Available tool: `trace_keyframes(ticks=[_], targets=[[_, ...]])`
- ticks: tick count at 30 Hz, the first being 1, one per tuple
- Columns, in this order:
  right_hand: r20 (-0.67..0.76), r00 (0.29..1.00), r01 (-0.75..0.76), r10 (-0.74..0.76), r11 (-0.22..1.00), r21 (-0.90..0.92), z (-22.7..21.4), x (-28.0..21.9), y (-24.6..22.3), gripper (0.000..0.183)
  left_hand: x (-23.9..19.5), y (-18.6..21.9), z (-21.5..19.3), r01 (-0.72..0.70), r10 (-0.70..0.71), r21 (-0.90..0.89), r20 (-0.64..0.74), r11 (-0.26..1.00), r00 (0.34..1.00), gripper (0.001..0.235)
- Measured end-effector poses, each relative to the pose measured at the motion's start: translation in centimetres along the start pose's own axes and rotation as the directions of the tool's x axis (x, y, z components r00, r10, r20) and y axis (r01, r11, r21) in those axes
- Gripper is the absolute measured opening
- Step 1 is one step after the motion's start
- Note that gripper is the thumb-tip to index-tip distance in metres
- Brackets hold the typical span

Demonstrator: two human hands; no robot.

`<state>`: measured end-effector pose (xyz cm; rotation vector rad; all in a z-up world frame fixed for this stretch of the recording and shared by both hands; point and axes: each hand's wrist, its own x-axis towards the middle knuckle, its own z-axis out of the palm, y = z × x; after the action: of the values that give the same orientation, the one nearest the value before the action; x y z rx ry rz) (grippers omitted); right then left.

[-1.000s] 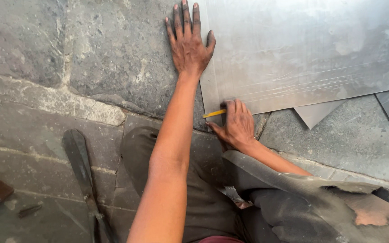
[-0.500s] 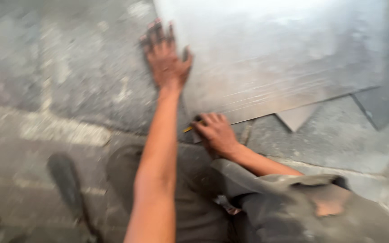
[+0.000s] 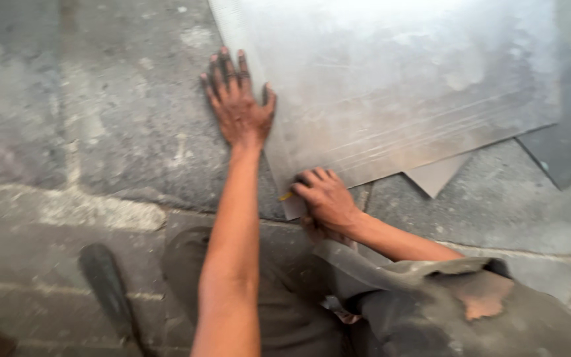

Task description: The person uses an L-square and a marking tool to draw lines on metal sheets while sitting on the floor, occasionally shifting the sheets and the square to align new marks.

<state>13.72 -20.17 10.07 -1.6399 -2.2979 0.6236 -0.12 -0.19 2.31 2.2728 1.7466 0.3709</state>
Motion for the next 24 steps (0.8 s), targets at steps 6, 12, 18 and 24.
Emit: trace_keyframes(ticks=[6,12,18,24], targets=[[0.120,0.978,-0.165,0.169,0.985,-0.050,0.0,-0.1,-0.8,0.033,-0.2,0.0,0.9,-0.007,0.007,-0.002,-0.051,1.000,0.999,0.080],[0.093,0.966,-0.249,0.241,0.965,0.084,0.3,-0.3,-0.1,0.025,-0.2,0.0,1.1,0.003,-0.004,-0.009,-0.055,1.000,0.998,0.081],[0.288,0.798,-0.602,0.529,0.678,0.421,-3.0,3.8,4.4,0.013,-0.1,0.1,0.7,0.015,-0.017,-0.026,-0.051,1.000,0.999,0.081],[-0.187,0.960,-0.122,0.211,0.910,0.397,-5.2,16.5,12.7,0.013,-0.1,0.4,0.0,0.013,-0.014,-0.028,-0.044,1.000,0.999,0.073]])
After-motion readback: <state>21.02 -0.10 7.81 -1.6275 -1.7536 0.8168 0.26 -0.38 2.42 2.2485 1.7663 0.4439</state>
